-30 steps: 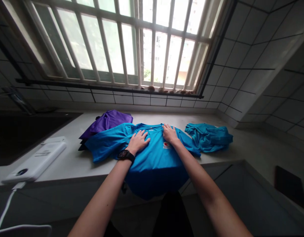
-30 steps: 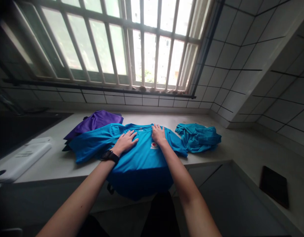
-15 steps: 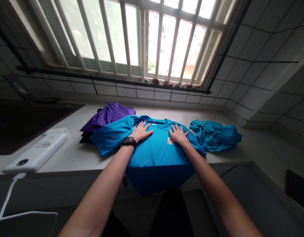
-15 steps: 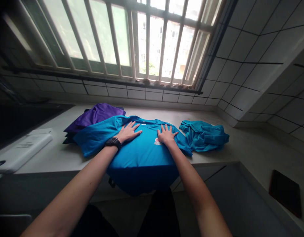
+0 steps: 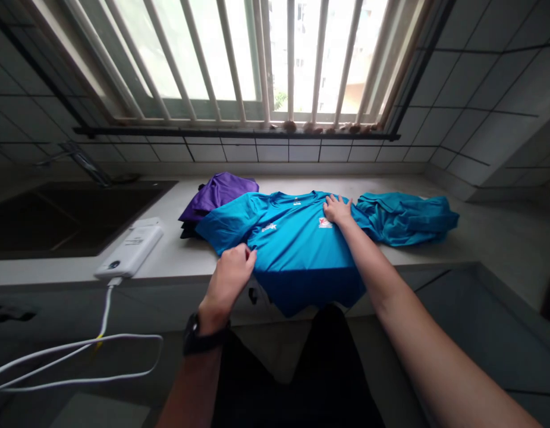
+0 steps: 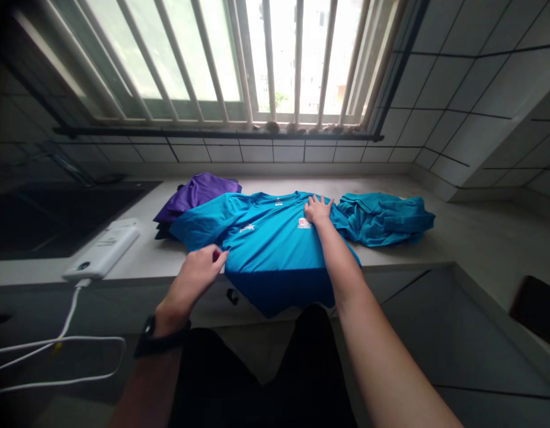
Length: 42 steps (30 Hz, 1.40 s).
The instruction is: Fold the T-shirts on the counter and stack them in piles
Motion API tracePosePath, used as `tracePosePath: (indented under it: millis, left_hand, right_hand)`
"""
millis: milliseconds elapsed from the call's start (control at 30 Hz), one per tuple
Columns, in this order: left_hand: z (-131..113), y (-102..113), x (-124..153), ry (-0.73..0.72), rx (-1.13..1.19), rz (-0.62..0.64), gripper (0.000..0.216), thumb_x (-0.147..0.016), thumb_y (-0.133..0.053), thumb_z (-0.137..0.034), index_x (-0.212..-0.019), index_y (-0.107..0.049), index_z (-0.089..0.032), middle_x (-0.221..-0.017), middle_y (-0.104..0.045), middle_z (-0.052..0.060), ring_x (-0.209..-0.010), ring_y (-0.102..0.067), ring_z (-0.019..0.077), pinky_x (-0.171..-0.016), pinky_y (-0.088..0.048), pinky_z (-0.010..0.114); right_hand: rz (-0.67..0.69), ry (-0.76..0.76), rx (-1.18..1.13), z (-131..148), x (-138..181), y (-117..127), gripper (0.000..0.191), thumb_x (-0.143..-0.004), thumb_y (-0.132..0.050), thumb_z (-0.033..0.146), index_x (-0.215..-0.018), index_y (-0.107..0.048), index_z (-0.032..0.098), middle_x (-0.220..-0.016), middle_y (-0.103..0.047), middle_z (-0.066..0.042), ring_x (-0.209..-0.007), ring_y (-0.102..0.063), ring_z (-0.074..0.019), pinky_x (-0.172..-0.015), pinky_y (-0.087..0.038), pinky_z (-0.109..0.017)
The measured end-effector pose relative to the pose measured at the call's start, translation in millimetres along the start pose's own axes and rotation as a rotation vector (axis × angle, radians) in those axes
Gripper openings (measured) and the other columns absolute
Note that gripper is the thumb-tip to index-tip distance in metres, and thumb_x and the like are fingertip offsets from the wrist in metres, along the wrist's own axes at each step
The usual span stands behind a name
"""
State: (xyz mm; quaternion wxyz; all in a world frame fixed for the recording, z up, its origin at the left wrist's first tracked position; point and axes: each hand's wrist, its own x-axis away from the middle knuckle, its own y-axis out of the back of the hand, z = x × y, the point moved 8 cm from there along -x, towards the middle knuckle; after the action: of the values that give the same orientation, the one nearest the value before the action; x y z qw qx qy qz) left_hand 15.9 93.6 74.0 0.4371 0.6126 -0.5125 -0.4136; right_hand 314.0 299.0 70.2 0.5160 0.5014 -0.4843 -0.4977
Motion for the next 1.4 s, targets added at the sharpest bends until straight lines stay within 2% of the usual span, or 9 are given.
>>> tracePosePath:
  millis: [133, 300, 433, 533, 667, 900, 1067, 1167, 1400]
  left_hand:
    - [44.0, -52.3, 63.3, 0.177, 0.355, 0.155, 0.022, -0.083, -0.071, -0.042, -0.088, -0.072, -0.021, -0.089, -0.075, 0.009, -0.087, -0.071, 0.0283, -0.081, -0.054, 0.036]
    - [6.7, -79.0, 79.9, -0.059, 0.912, 0.034, 0.031, -0.07, -0.076, -0.054, -0.072, -0.07, -0.023, -0.097, -0.068, 0.008, -0.094, -0.064, 0.0263, -0.088, -0.052, 0.035]
    - [-7.4, -90.1, 94.6, -0.098, 1.178, 0.175, 0.051, -0.067, -0.071, -0.062, -0.05, -0.044, -0.023, -0.097, -0.064, 0.009, -0.094, -0.059, 0.025, -0.089, -0.051, 0.039]
    - [-3.7, -96.7, 98.3, 0.026, 1.5, 0.225, 0.059, -0.076, -0.052, -0.072, -0.049, -0.027, -0.026, -0.071, -0.051, 0.006, -0.075, -0.052, 0.0205, -0.079, -0.051, 0.04]
    - [7.0, -112.0, 94.7, 0.316, 1.725, 0.258, 0.048, -0.073, -0.061, -0.07, -0.061, -0.046, -0.026, -0.062, -0.052, 0.001, -0.069, -0.056, 0.02, -0.074, -0.052, 0.038]
    - [60.8, -102.2, 102.6, 0.413, 1.359, 0.208, 0.039, -0.058, -0.085, -0.048, -0.079, -0.069, -0.018, -0.074, -0.07, 0.001, -0.072, -0.063, 0.0193, -0.068, -0.047, 0.03]
    - [116.4, -45.8, 111.2, 0.44, 1.044, -0.528, 0.03, -0.079, -0.064, -0.05, -0.083, -0.049, -0.025, -0.077, -0.054, -0.004, -0.07, -0.054, 0.0148, -0.072, -0.048, 0.029]
    - [105.3, -6.1, 119.5, 0.39, 0.627, -0.828, 0.024, -0.085, -0.061, -0.04, -0.085, -0.04, -0.027, -0.079, -0.045, -0.004, -0.07, -0.047, 0.0151, -0.075, -0.048, 0.031]
    - [-24.0, 25.4, 3.9, -0.18, 0.048, -0.294, 0.036, -0.098, -0.046, -0.021, -0.131, -0.061, -0.02, -0.125, -0.066, 0.013, -0.119, -0.06, 0.0289, -0.105, -0.047, 0.041]
  right_hand:
    - [-0.13, 0.124, -0.018, 34.8, 22.3, 11.9, 0.066, -0.099, -0.026, 0.012, -0.163, -0.038, 0.013, -0.173, -0.032, -0.014, -0.16, -0.026, -0.0287, -0.129, -0.016, -0.062]
    - [0.012, 0.099, -0.19, 59.5, 47.4, -10.6, 0.065, -0.105, -0.022, 0.03, -0.168, -0.028, 0.015, -0.175, -0.026, -0.012, -0.161, -0.024, -0.0293, -0.127, -0.026, -0.06]
    - [0.043, 0.107, -0.169, 61.8, 51.7, -23.5, 0.064, -0.107, -0.018, 0.034, -0.166, -0.031, 0.013, -0.177, -0.019, -0.011, -0.163, -0.016, -0.0282, -0.129, -0.016, -0.063]
    - [0.025, 0.105, -0.18, 59.9, 49.4, -25.8, 0.064, -0.107, -0.017, 0.034, -0.165, -0.033, 0.013, -0.177, -0.02, -0.011, -0.163, -0.017, -0.0284, -0.128, -0.017, -0.064]
    - [0.011, 0.104, -0.181, 59.4, 47.6, -26.3, 0.064, -0.106, -0.018, 0.035, -0.165, -0.035, 0.014, -0.176, -0.022, -0.011, -0.163, -0.019, -0.0282, -0.128, -0.018, -0.064]
    - [0.007, 0.109, -0.162, 59.6, 48.3, -25.2, 0.064, -0.106, -0.017, 0.035, -0.165, -0.035, 0.014, -0.176, -0.023, -0.011, -0.162, -0.02, -0.0288, -0.128, -0.02, -0.064]
    - [0.014, 0.105, -0.179, 60.4, 50.1, -23.9, 0.065, -0.106, -0.017, 0.035, -0.165, -0.034, 0.013, -0.177, -0.021, -0.011, -0.162, -0.019, -0.0288, -0.128, -0.019, -0.064]
    - [0.011, 0.106, -0.182, 61.5, 51.4, -23.1, 0.064, -0.106, -0.016, 0.034, -0.165, -0.034, 0.014, -0.176, -0.022, -0.011, -0.162, -0.019, -0.0293, -0.128, -0.019, -0.064]
    - [0.018, 0.104, -0.184, 61.6, 54.3, -21.1, 0.064, -0.107, -0.017, 0.034, -0.165, -0.034, 0.013, -0.177, -0.021, -0.011, -0.163, -0.018, -0.0292, -0.128, -0.018, -0.064]
